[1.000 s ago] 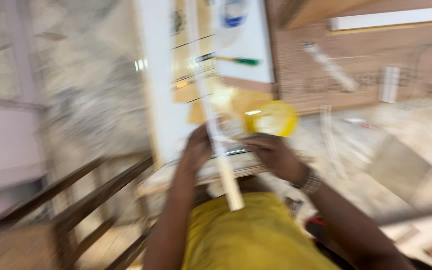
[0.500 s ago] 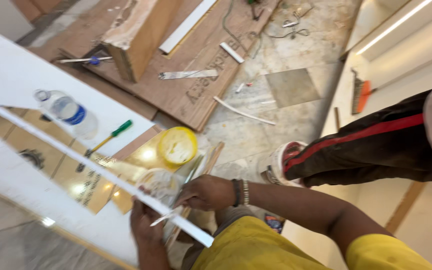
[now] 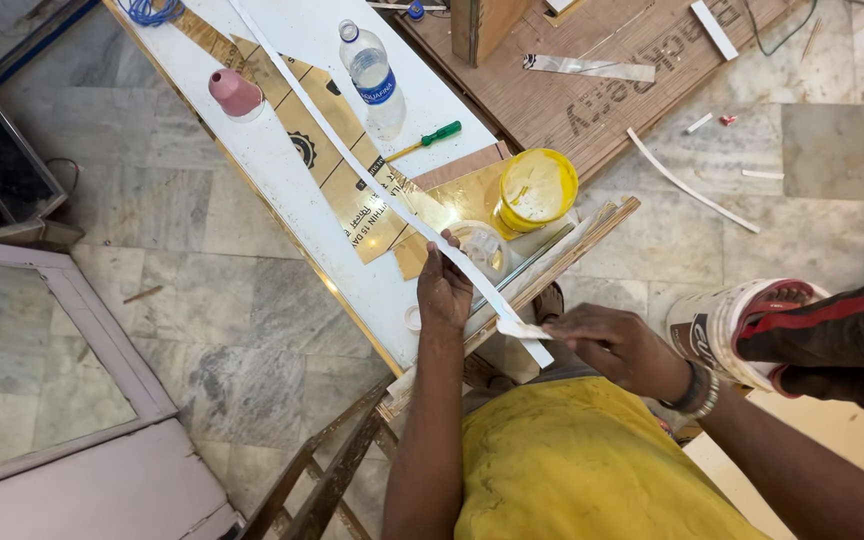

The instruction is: The person applies a white paste from a yellow container onto long white plastic strips using a small metal spatula. They repeatedly dip the spatula into the container and spread the paste along the length of the strips held in their left hand.

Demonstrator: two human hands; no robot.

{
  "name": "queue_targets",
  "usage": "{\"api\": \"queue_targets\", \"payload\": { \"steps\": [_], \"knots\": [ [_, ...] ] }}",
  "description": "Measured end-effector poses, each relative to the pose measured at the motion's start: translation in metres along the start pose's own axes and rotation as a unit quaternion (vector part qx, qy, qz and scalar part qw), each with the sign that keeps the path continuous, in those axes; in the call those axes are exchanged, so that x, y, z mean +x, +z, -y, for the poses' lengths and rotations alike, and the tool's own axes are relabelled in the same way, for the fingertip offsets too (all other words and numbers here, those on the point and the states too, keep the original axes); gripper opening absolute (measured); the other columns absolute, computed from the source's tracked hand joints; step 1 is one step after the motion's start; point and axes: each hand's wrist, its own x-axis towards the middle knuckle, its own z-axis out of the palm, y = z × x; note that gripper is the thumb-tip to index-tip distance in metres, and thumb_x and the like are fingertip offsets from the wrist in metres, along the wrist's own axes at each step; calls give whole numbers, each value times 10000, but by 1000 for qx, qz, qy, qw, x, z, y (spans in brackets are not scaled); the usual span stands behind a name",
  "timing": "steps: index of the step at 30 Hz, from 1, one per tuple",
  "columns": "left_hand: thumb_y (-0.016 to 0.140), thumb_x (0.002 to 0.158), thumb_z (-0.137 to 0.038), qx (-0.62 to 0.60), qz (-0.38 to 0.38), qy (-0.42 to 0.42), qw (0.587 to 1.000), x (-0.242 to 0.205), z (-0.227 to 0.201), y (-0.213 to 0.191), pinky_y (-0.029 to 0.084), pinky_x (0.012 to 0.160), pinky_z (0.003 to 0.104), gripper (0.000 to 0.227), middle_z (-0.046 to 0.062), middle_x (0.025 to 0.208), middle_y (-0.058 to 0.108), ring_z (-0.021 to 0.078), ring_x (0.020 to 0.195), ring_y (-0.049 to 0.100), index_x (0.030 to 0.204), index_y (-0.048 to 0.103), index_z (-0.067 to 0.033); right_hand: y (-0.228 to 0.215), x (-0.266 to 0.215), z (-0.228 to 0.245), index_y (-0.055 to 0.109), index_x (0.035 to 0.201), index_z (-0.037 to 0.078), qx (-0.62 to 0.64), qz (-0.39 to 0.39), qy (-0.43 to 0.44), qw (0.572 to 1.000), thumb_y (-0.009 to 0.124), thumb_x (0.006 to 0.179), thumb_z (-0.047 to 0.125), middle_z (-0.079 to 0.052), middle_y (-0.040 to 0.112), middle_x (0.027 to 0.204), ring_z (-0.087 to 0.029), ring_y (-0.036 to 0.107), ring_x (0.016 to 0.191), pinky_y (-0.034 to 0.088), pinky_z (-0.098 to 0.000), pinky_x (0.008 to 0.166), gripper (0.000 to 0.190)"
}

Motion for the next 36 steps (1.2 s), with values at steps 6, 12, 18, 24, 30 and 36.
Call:
{"api": "queue_targets", "payload": {
  "steps": [6,12,18,24,30,36],
  "knots": [
    [583,1054,-289,52,-3,7,999,4,5,5,572,746,262,385,90,1016,726,121,828,665,1269,629,28,-35,7,11,753,1196,98,-15,7,135,991,532,992,58,-62,758,903,-204,694,660,593,-301,650,303],
    [570,1078,-300,92,54,30,994,1,6,10,546,692,255,372,63,1007,715,109,766,636,1265,635,15,-24,85,-10,727,1123,38,-92,72,29,993,600,956,95,-105,778,932,-213,747,816,587,-336,747,218],
    [570,1070,-314,96,38,65,993,-2,4,16,543,659,248,391,48,986,723,106,765,643,1279,631,11,-19,94,-14,722,1095,34,-84,146,44,985,586,938,80,-91,780,910,-225,759,797,600,-344,756,212],
    [579,1063,-286,37,-18,56,998,5,2,16,572,755,252,391,65,992,721,114,804,655,1292,620,28,-24,75,-10,716,1066,19,-85,158,19,983,596,912,44,-113,775,951,-251,742,840,587,-354,763,196],
    [573,1074,-288,-6,-17,69,997,10,6,8,580,772,264,382,81,981,717,135,822,664,1257,624,44,-25,55,2,713,1062,30,-39,165,70,983,574,914,11,-83,792,933,-208,765,837,593,-329,778,205],
    [535,1071,-271,-35,-103,54,993,17,8,0,594,831,275,360,93,1003,706,153,920,695,1235,611,40,-26,38,19,731,1166,38,-60,150,78,984,564,879,-16,-89,766,921,-226,720,766,573,-341,715,336]
  ]
}}
